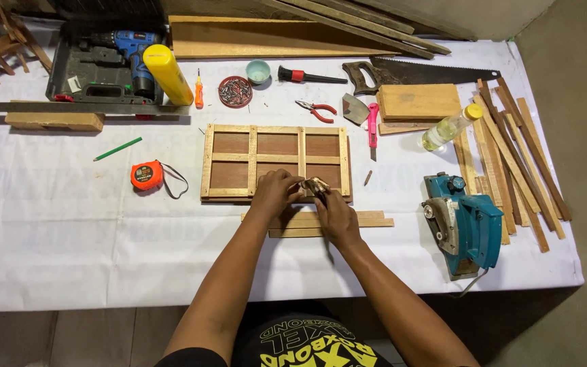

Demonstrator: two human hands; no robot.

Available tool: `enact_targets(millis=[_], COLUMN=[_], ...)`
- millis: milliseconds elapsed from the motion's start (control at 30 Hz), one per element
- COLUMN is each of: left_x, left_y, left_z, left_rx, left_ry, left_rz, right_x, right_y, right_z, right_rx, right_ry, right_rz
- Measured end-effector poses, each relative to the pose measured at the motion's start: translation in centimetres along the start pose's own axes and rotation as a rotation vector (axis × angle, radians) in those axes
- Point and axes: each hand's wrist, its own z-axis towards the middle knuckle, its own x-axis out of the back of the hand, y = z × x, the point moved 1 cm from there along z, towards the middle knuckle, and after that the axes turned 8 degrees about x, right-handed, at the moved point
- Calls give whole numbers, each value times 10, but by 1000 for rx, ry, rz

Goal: Assembling a wooden lattice frame using glue, measuring tape, and a hammer.

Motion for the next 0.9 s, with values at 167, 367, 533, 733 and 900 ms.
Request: enact_targets(millis=[167, 367, 533, 733, 900], left_x=[5, 15, 15, 2, 11], left_y=[9, 18, 17, 12, 18], left_z=[-4, -5, -6, -8, -5], left_rx=[57, 66, 17, 37, 100], left_ry=[-36, -75, -77, -45, -109], left_rz=[-5, 29, 80, 58, 108], right_x=[5, 9, -3, -6, -20], right_y=[-5, -11, -7, -16, -8], right_z=[2, -5, -4, -5, -12], right_rx=[123, 65, -71, 1, 175], right_ry=[316, 347, 195, 255, 397], right_rz=[193, 162, 167, 137, 145])
